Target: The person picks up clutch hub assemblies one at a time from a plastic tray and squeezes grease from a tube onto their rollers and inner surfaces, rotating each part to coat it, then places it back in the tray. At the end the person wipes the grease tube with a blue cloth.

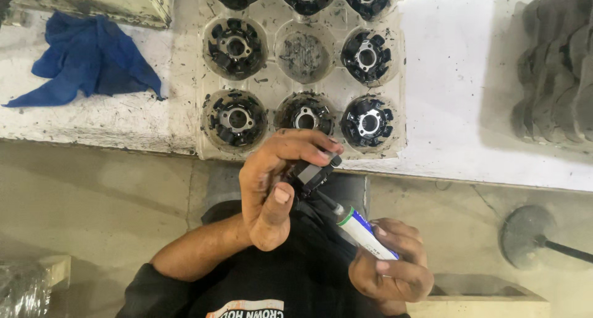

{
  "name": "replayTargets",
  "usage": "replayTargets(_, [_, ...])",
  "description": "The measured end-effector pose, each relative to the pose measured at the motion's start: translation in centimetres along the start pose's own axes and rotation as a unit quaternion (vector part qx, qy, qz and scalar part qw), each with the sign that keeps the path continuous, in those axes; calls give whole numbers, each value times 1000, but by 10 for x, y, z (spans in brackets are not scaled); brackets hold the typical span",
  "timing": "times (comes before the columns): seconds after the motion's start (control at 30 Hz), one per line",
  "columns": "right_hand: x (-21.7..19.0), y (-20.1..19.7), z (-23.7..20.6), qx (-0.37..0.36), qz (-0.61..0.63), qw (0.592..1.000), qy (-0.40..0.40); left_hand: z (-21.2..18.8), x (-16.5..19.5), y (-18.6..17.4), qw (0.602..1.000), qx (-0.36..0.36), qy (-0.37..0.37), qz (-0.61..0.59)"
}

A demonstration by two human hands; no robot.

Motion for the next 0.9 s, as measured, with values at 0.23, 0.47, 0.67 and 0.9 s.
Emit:
replayTargets(0.23, [-3, 4, 2, -19, 2, 999, -35, 6, 7, 0, 999, -12, 2, 36])
replayTargets(0.47, [-2, -1, 9, -33, 12, 997, -75, 6, 3, -1, 999, -20, -7, 48])
replayTargets(0.67, [-3, -4, 10, -43, 4, 997, -71, 0, -6, 3, 997, -5, -51, -61])
replayTargets(0.9, [-2, -3, 9, -34, 6, 997, -71, -1, -8, 2, 993, 6, -73, -96])
Point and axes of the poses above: each hand's wrist, its own z-axis towards the middle knuckle, its own y-axis out of the palm, x = y × z, the point moved 2 cm from there along z, towards the middle knuckle, and after that the axes turned 4 degrees about -z, right-handed, at the moved point
